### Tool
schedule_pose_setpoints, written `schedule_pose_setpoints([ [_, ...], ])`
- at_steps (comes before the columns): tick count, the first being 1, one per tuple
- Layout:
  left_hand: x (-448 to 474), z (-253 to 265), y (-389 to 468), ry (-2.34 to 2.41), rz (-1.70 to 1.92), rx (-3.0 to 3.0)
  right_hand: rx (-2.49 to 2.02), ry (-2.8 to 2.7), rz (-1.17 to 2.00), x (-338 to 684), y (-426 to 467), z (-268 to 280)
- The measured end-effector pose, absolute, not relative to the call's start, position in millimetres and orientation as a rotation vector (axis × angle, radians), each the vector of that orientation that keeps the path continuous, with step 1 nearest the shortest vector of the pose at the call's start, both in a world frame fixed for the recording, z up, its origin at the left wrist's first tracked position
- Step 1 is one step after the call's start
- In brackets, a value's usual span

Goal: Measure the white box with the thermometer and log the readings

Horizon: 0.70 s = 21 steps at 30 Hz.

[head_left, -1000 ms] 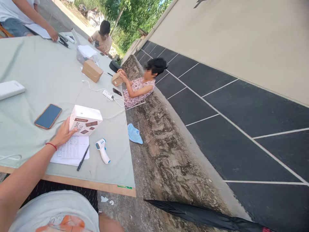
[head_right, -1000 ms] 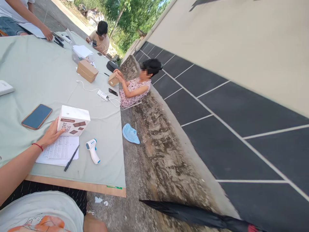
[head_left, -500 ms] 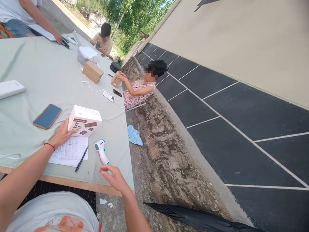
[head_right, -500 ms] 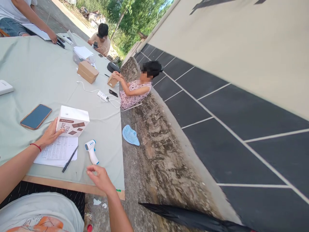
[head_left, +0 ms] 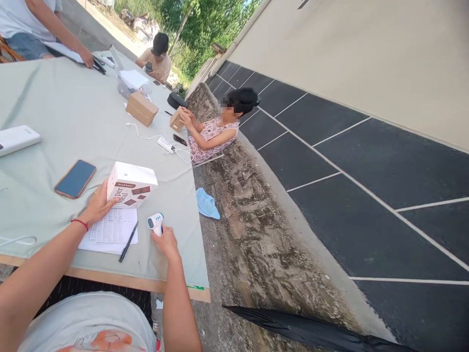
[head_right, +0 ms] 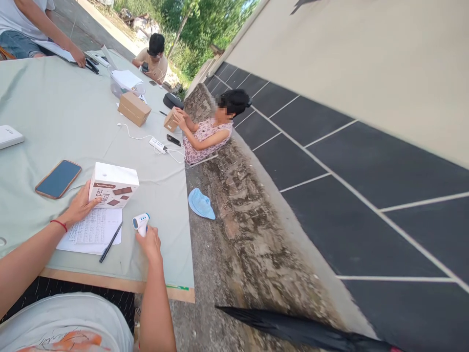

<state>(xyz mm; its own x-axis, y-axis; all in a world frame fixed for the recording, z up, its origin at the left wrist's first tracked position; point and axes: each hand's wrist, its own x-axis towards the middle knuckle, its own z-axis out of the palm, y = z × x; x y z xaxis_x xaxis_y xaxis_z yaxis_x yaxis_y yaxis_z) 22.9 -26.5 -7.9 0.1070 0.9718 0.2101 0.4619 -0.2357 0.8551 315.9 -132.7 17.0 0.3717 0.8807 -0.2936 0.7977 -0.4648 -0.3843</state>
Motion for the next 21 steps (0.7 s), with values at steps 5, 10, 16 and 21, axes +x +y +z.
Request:
schedule_pose_setpoints([
  [5, 21, -10, -25, 1.361, 1.052, 1.780, -2.130, -1.276, 0.785, 313, -132, 13],
  [10, 20, -12, -24, 1.363, 1.045, 1.772, -1.499, -0.891, 1.056, 284, -133, 2],
  [16, 19, -12, -22, 1.348, 1.069, 1.803, -1.291, -0.751, 1.144, 255, -134, 12],
  [21, 19, -12, -21, 1.355, 1.073, 1.800, -1.167, -0.804, 1.200, 241, -129, 33],
])
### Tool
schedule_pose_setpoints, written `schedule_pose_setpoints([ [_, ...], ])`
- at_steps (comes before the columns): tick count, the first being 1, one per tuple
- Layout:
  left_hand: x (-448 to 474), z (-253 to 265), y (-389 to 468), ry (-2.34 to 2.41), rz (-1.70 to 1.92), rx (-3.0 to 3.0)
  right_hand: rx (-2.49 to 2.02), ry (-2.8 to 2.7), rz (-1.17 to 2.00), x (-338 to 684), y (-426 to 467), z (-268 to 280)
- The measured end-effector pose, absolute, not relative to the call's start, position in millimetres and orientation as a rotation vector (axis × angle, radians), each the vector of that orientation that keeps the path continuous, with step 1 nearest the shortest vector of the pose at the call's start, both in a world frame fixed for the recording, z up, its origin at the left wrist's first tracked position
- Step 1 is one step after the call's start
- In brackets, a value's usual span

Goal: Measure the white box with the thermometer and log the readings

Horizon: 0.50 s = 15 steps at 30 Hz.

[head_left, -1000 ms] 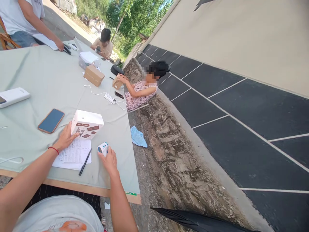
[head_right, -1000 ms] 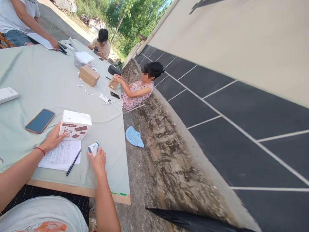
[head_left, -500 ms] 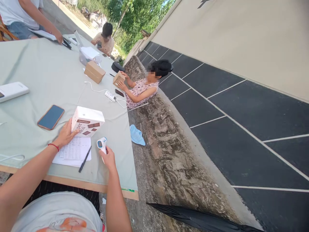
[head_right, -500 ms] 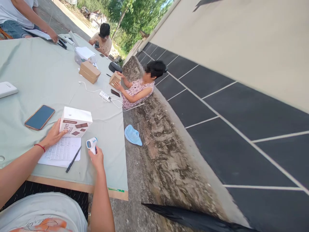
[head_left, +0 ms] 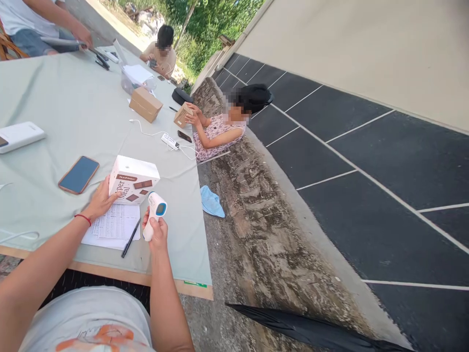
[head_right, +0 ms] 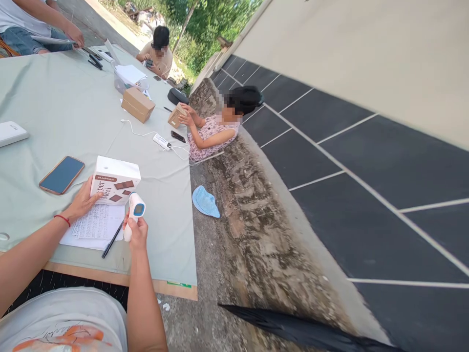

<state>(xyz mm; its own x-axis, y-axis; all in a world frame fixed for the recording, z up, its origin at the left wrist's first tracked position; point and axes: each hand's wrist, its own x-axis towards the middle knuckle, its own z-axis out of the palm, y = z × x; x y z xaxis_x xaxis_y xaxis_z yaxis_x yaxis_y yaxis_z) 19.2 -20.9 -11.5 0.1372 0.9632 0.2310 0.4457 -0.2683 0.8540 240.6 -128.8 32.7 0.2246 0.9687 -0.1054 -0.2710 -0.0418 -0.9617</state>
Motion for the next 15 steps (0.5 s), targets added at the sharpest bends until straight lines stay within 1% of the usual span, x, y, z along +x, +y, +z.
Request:
schedule_pose_setpoints([
  [7, 20, -11, -21, 1.342, 1.140, 1.778, -1.080, -0.844, 1.149, 217, -94, 44],
  [15, 23, -5, -22, 1.358, 1.116, 1.752, -1.137, -0.808, 1.112, 210, -77, 46],
])
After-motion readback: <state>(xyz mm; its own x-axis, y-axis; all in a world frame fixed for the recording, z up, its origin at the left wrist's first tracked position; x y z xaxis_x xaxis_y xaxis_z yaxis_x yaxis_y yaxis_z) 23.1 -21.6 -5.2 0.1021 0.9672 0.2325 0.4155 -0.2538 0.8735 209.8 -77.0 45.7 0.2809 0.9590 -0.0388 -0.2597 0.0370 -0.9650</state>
